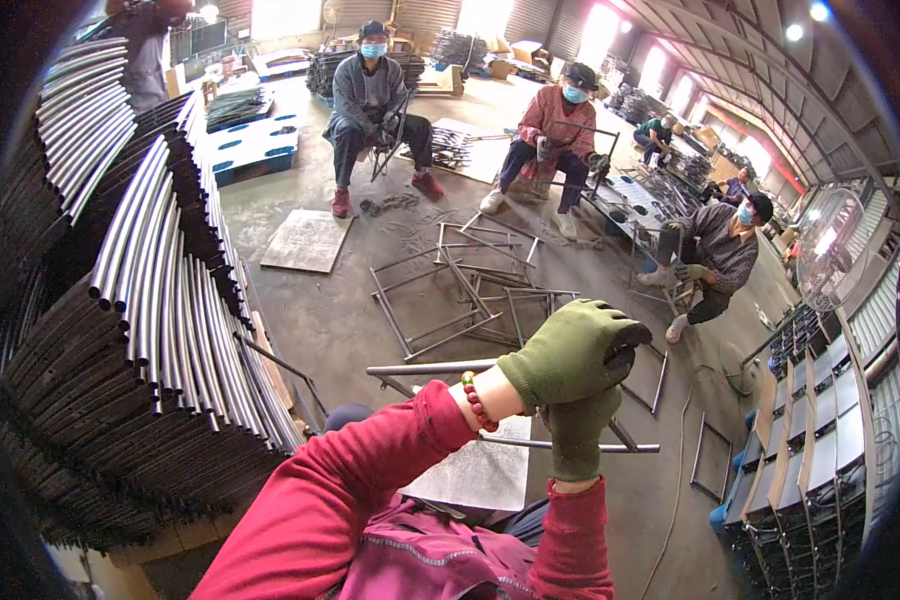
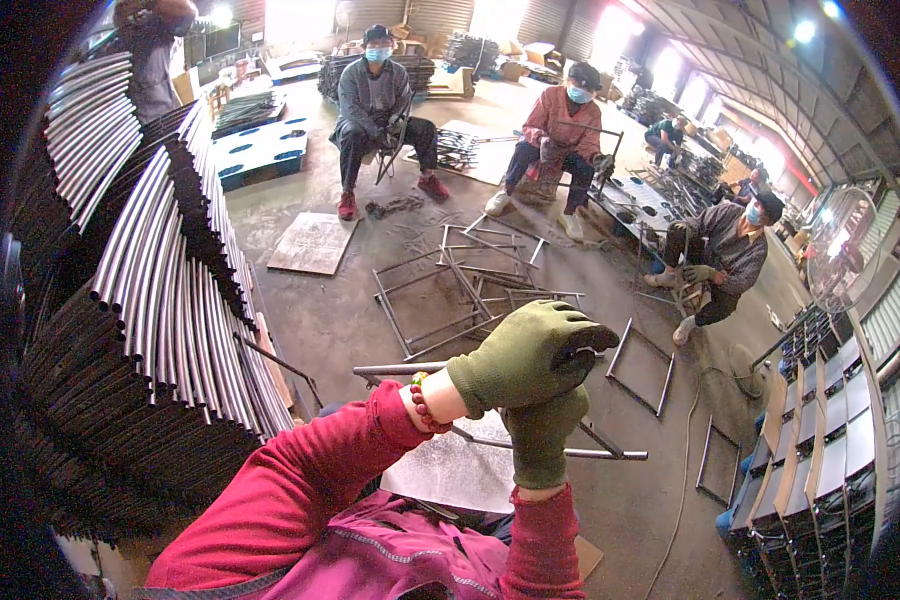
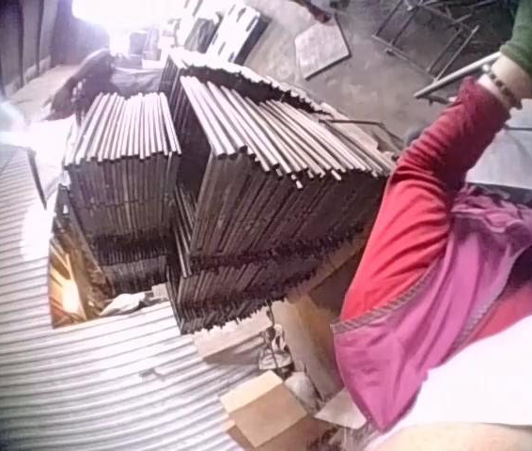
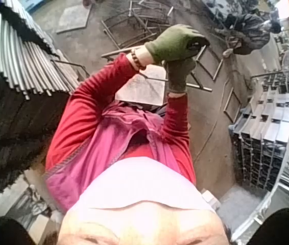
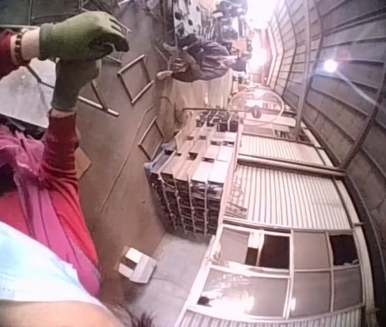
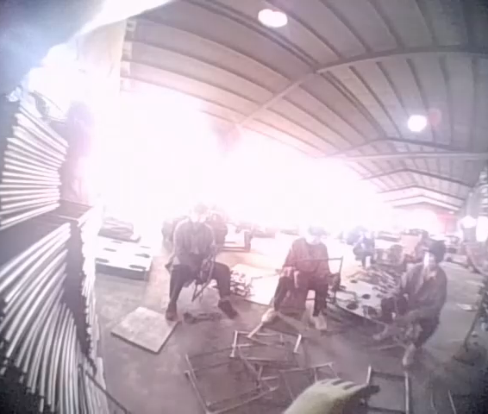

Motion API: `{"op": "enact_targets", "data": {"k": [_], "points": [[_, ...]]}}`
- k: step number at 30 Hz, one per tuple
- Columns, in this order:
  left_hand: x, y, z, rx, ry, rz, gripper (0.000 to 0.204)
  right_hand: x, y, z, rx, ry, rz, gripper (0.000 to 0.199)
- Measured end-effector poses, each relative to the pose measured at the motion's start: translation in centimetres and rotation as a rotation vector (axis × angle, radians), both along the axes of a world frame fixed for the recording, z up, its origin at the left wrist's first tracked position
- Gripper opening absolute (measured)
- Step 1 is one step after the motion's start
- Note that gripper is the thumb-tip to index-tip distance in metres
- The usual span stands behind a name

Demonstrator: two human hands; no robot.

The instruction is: Clean or polish metal furniture frames using steel wool to remove residues or prepare for further finishing.

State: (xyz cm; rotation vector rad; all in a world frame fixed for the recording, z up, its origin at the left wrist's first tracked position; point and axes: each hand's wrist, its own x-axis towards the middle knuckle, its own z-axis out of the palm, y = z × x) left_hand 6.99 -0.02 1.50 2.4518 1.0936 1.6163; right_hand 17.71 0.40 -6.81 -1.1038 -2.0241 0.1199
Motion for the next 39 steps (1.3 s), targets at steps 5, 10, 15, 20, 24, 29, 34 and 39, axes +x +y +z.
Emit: {"op": "enact_targets", "data": {"k": [5,10,15,20,24,29,34,39], "points": [[0.1,-0.2,0.2,0.018,-0.04,-0.002,0.023,0.4,2.3,-3.2,-0.153,0.464,0.279,0.042],[0.9,0.8,0.0,0.012,-0.01,-0.049,0.027,0.2,2.6,-4.0,-0.087,0.376,0.123,0.048],[-0.8,0.3,-0.1,-0.034,-0.022,-0.005,0.026,-1.8,0.2,1.5,0.214,0.172,0.074,0.029],[0.5,-0.4,0.6,-0.076,-0.032,-0.039,0.027,-0.7,-0.8,2.8,0.259,0.296,0.129,0.018],[0.0,-0.3,0.4,-0.079,-0.016,-0.02,0.027,-0.9,-0.4,1.9,0.261,0.251,0.129,0.02],[-2.2,-0.1,0.6,-0.137,-0.06,-0.006,0.029,1.1,0.9,0.4,0.17,0.224,0.13,0.026],[-7.5,0.5,-1.2,-0.453,-0.502,-0.264,0.031,8.4,3.0,-4.4,0.024,-0.008,0.007,0.029],[-8.1,1.2,-1.3,-0.465,-0.371,-0.233,0.031,7.0,2.3,-3.7,-0.008,0.054,0.053,0.034]]}}
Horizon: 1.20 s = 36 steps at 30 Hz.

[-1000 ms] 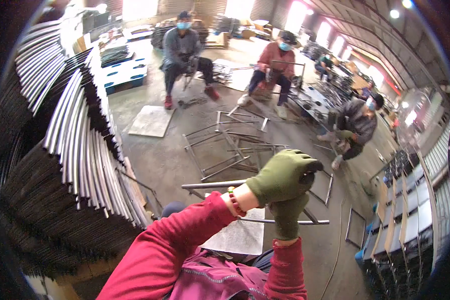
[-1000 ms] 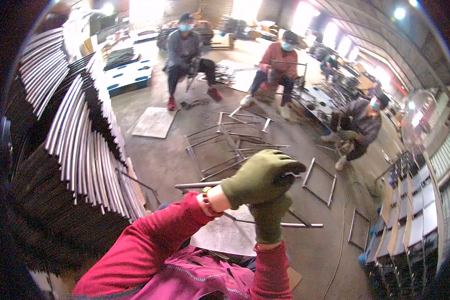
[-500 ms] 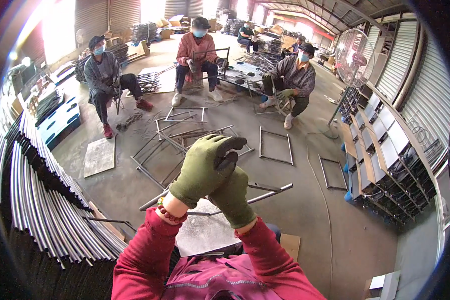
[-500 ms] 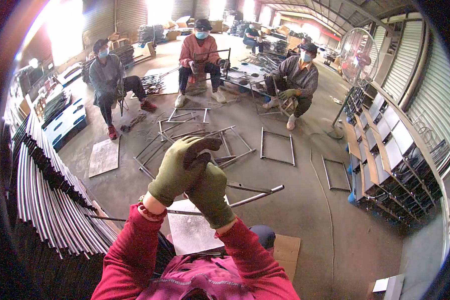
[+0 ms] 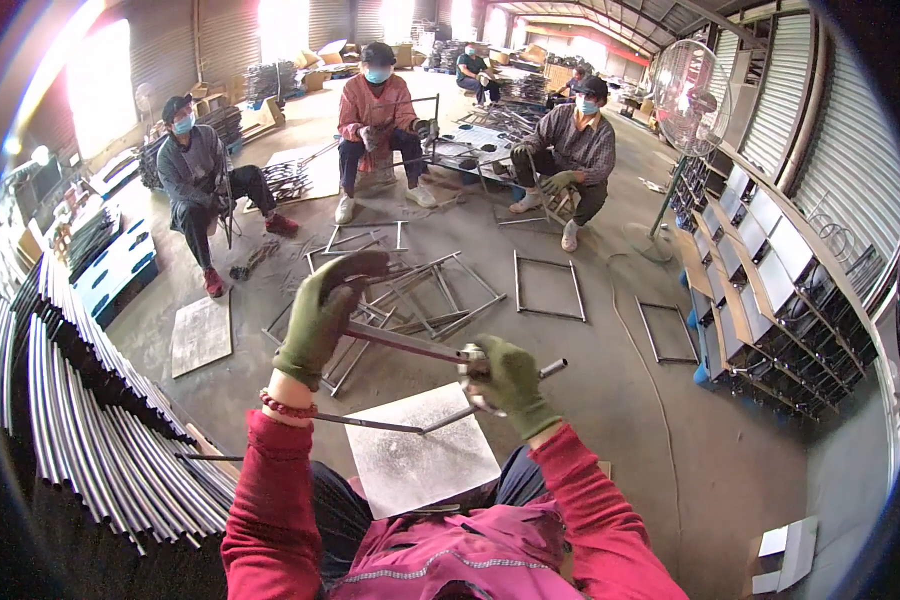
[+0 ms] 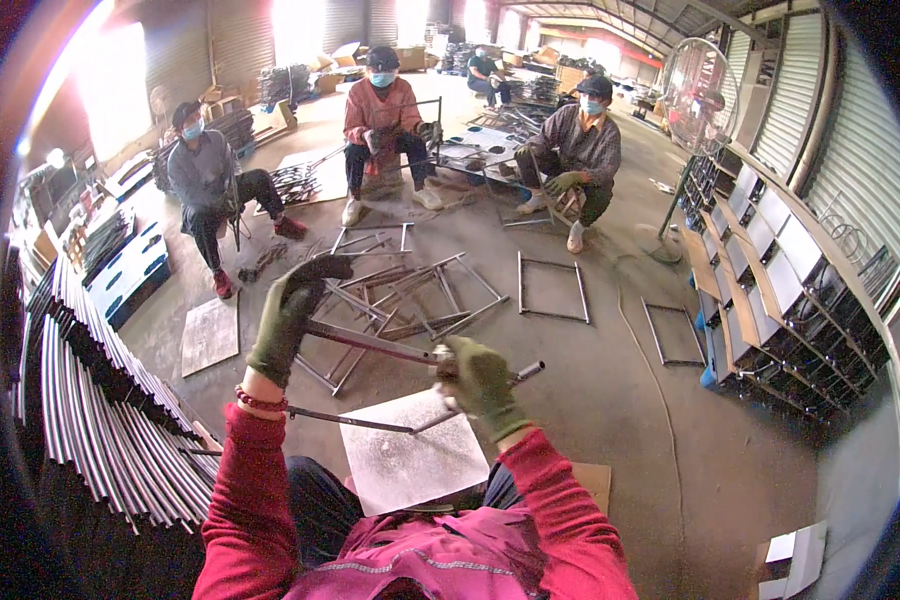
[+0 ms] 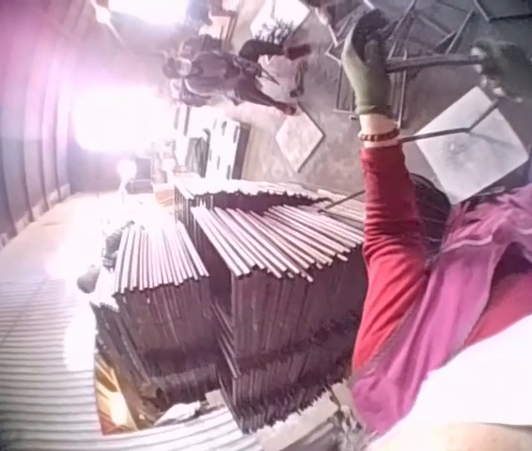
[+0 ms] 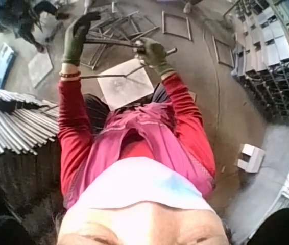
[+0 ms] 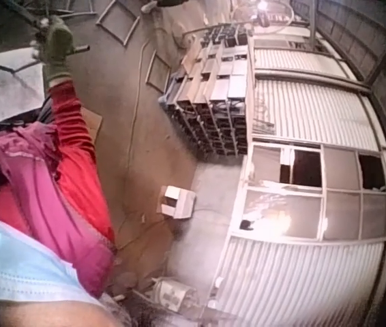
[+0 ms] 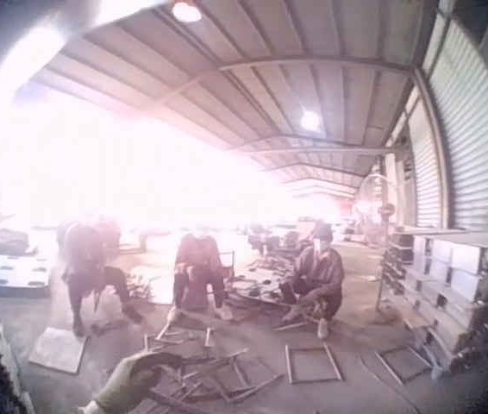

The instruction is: Clean or polish metal furniture frames using steel wool to remove residues or prepare for further finishing.

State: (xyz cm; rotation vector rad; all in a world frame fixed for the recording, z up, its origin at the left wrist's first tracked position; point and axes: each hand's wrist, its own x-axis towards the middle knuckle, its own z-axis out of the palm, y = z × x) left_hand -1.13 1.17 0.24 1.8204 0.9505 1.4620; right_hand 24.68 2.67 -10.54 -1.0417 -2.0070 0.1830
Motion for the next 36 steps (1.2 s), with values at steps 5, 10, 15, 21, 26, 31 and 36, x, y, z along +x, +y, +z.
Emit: {"op": "enact_targets", "data": {"k": [5,10,15,21,26,31,36], "points": [[6.9,-0.5,1.1,0.234,0.214,0.062,0.029,-7.0,-2.0,5.9,0.083,0.02,0.086,0.04],[4.7,0.0,1.0,0.056,0.007,-0.015,0.026,-3.6,-0.7,4.2,-0.085,0.054,0.121,0.04],[-0.6,0.1,0.1,-0.01,-0.043,0.028,0.033,3.0,0.3,-2.3,-0.08,-0.107,-0.094,0.038],[4.3,0.4,0.4,0.156,0.22,0.082,0.028,-3.0,-1.5,2.4,-0.259,0.017,-0.008,0.031],[8.4,0.2,0.6,0.319,0.339,0.17,0.025,-6.4,-1.8,5.3,0.215,-0.007,-0.074,0.035],[4.3,1.0,0.1,0.208,0.107,0.204,0.023,-0.1,-1.1,0.0,0.132,-0.043,-0.183,0.023],[3.9,1.0,0.4,0.164,0.15,0.25,0.024,0.9,-1.2,-0.3,0.159,-0.128,-0.238,0.019]]}}
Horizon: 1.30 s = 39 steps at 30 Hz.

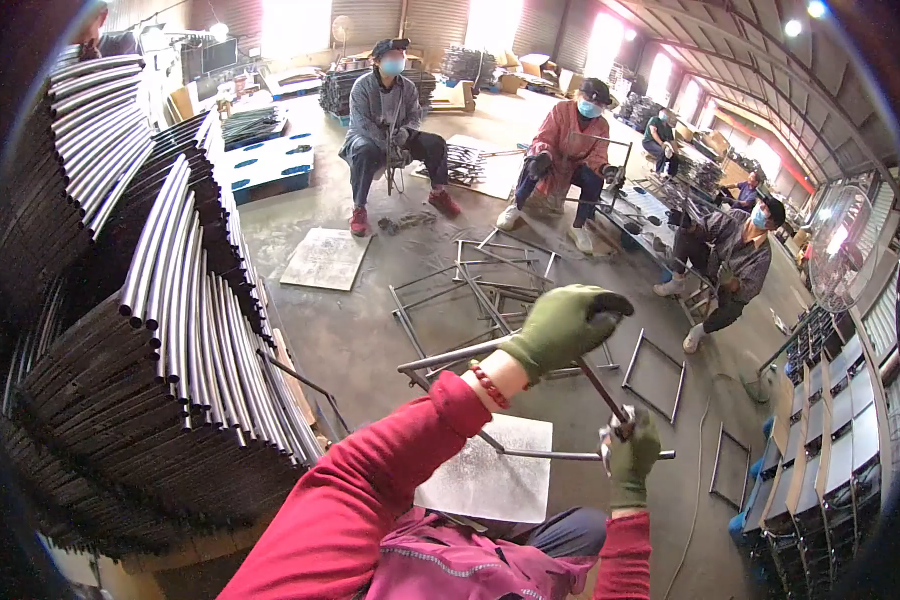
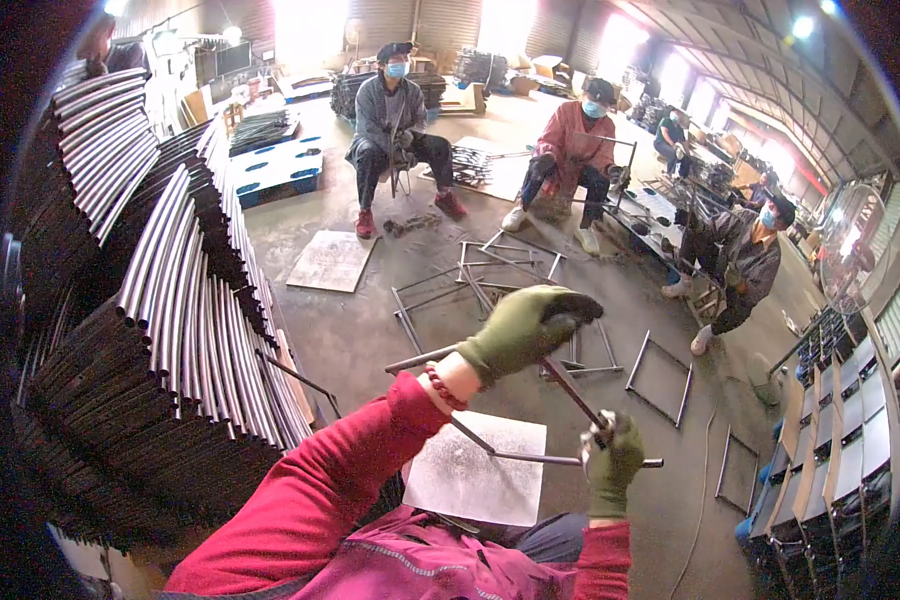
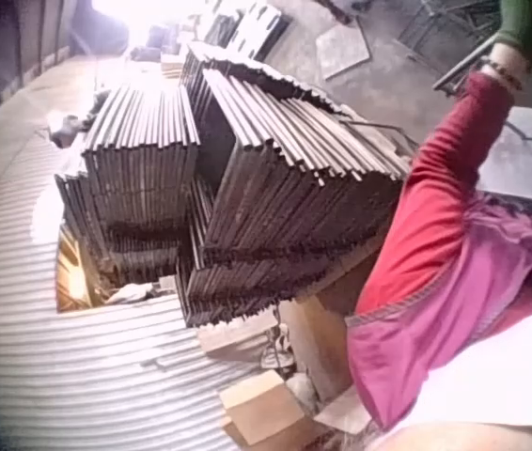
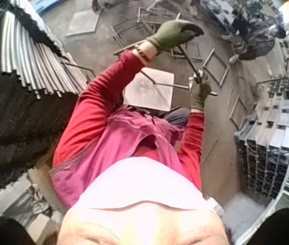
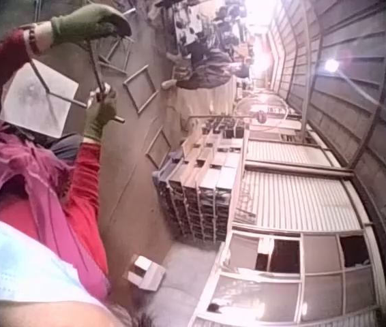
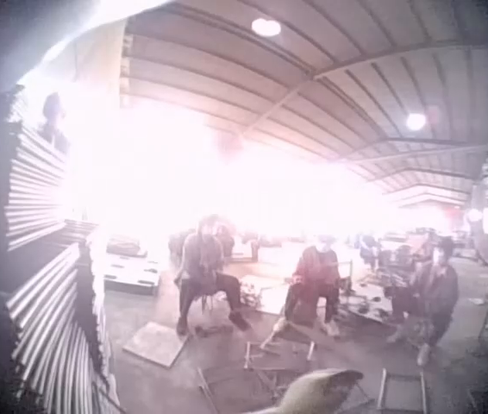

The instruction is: Clean or polish metal furniture frames using steel wool to remove residues or prepare for further finishing.

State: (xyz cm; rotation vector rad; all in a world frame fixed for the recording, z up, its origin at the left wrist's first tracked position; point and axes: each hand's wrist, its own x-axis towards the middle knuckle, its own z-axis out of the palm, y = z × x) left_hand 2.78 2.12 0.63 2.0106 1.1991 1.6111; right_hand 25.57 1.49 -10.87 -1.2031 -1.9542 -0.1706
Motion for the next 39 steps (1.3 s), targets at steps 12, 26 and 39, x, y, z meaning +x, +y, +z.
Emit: {"op": "enact_targets", "data": {"k": [12,26,39], "points": [[-0.8,0.6,-0.3,-0.02,-0.029,-0.18,0.024,2.9,1.0,-1.8,-0.429,0.205,0.175,0.028],[2.1,-1.3,0.5,0.063,0.16,-0.434,0.024,-3.2,-1.5,6.7,-1.18,0.568,0.888,0.019],[0.2,-1.0,0.4,-0.118,-0.029,-0.509,0.027,-0.9,-2.9,5.7,-1.26,0.477,0.804,0.022]]}}
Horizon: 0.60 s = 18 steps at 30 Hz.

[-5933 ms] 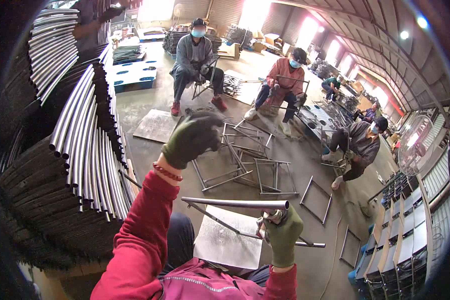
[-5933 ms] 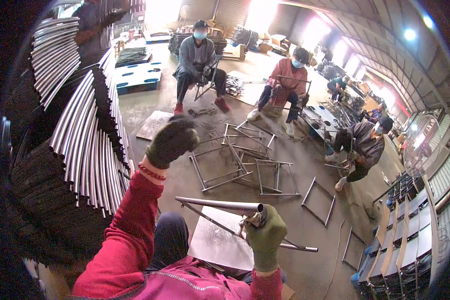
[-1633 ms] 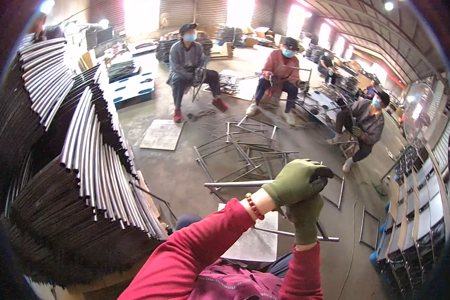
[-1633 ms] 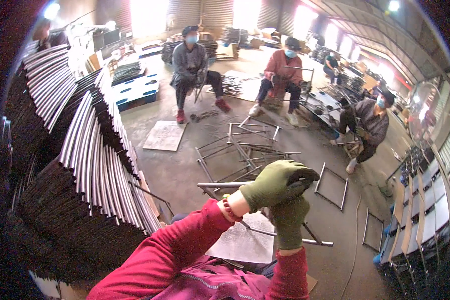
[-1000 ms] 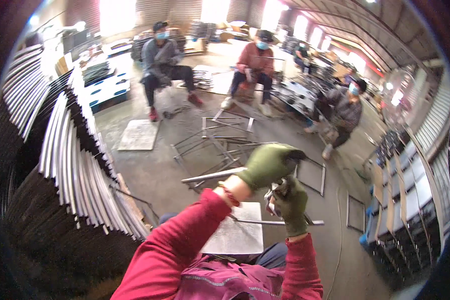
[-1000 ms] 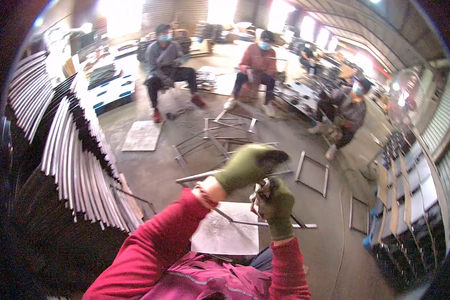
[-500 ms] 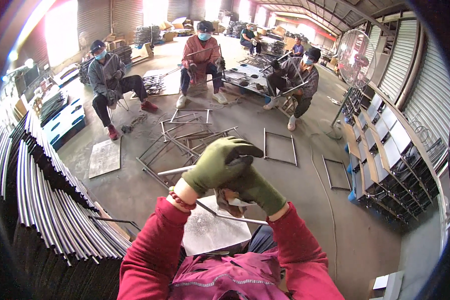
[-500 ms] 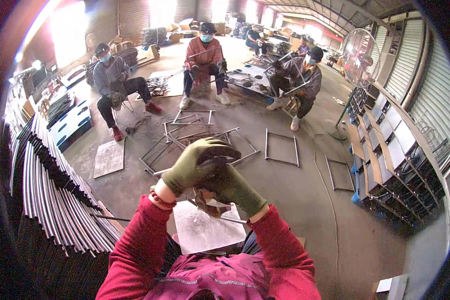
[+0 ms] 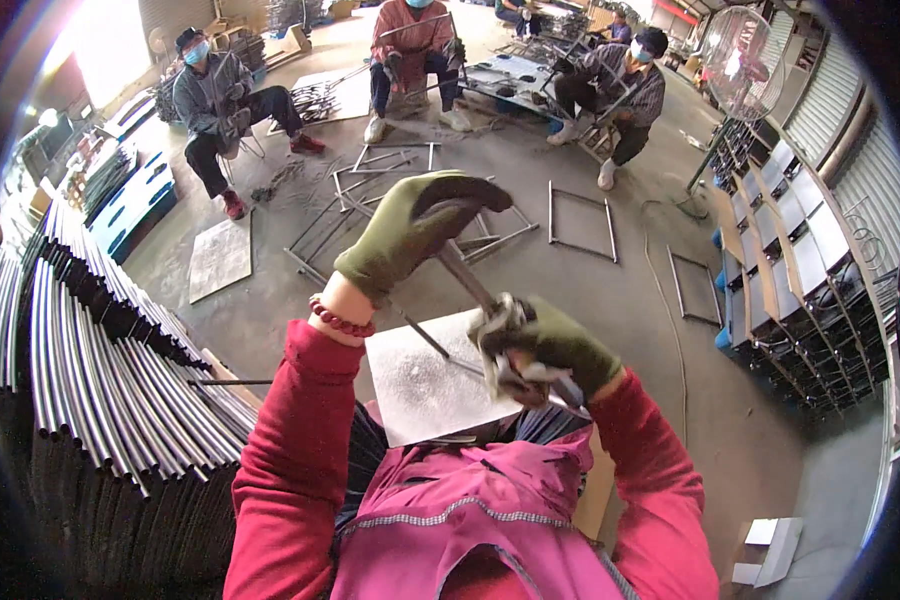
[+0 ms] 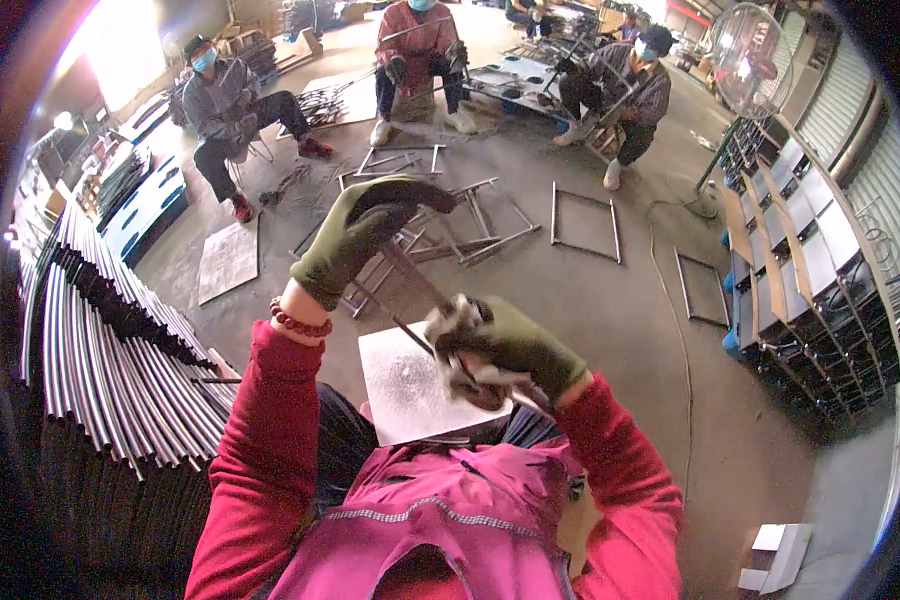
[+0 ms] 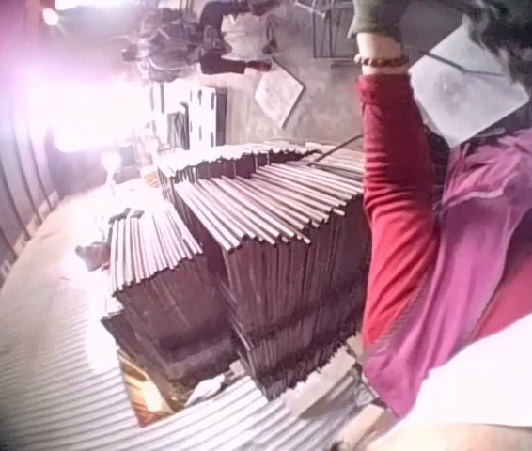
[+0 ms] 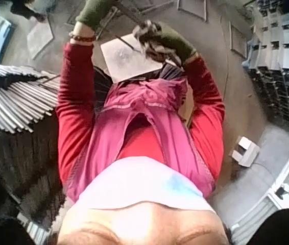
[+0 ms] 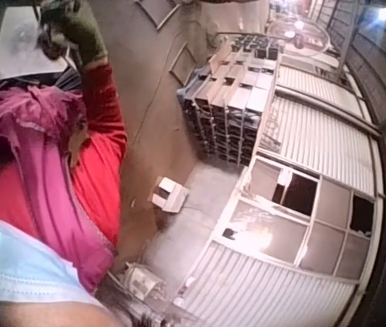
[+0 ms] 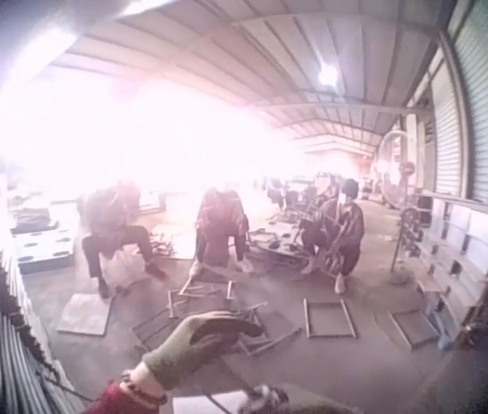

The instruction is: Clean or polish metal furniture frames using steel wool to remove residues or prepare for further finishing.

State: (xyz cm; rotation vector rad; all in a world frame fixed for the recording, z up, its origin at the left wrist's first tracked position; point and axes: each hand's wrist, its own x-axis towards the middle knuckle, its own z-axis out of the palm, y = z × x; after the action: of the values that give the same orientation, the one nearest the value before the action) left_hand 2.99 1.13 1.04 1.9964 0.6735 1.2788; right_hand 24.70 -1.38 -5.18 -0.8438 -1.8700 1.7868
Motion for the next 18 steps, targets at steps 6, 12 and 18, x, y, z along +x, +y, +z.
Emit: {"op": "enact_targets", "data": {"k": [6,12,18], "points": [[0.2,0.3,-0.1,-0.067,0.009,0.084,0.026,-0.3,2.1,-0.8,0.001,0.174,-0.117,0.019],[-1.4,1.4,-0.6,-0.18,-0.265,0.116,0.029,7.7,6.4,-1.8,1.075,-0.05,-0.782,0.024],[-4.5,2.7,-0.7,-0.267,-0.118,0.366,0.039,17.0,8.8,-4.9,0.172,0.725,-0.91,0.03]]}}
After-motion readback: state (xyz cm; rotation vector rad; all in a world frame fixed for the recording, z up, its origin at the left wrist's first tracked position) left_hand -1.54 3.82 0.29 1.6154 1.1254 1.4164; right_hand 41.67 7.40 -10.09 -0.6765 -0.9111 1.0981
